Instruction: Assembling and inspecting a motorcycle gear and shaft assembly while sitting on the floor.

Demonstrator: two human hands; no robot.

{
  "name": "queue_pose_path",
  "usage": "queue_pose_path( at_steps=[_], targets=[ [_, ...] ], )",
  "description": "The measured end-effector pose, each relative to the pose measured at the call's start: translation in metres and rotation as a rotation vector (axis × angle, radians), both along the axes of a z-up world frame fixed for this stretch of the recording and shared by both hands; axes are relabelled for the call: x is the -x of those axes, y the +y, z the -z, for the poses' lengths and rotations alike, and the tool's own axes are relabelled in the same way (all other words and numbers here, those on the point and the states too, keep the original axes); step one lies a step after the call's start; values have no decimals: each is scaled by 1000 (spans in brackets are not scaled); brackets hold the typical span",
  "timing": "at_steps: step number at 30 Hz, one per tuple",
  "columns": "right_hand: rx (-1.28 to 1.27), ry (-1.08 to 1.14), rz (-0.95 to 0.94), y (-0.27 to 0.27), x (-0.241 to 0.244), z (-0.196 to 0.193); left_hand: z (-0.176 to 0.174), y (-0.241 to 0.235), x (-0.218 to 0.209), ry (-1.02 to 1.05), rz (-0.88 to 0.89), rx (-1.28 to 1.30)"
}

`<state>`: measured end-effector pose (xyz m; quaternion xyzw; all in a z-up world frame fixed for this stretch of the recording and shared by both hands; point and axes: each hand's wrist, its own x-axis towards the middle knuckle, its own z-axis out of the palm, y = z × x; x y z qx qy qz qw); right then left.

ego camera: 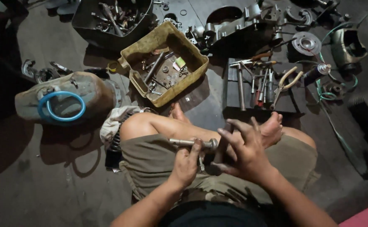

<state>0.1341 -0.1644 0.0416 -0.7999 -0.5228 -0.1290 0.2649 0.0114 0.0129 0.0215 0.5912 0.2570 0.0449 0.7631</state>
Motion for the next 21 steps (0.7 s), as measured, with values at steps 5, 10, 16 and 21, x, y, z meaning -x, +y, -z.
queue_pose_path(
  at_steps=[5,10,16,21],
  targets=[
    [42,-41,-97,-1,5,2,0,-2,-1,-65,14,-27],
    [27,-140,-107,-3,6,18,-1,-2,-4,-163,26,-74],
    [-58,-78,-59,2,4,3,-5,0,-4,-94,13,-13],
    [-151,-97,-79,5,-4,10,-24,3,-6,-179,-28,-72]
  ],
)
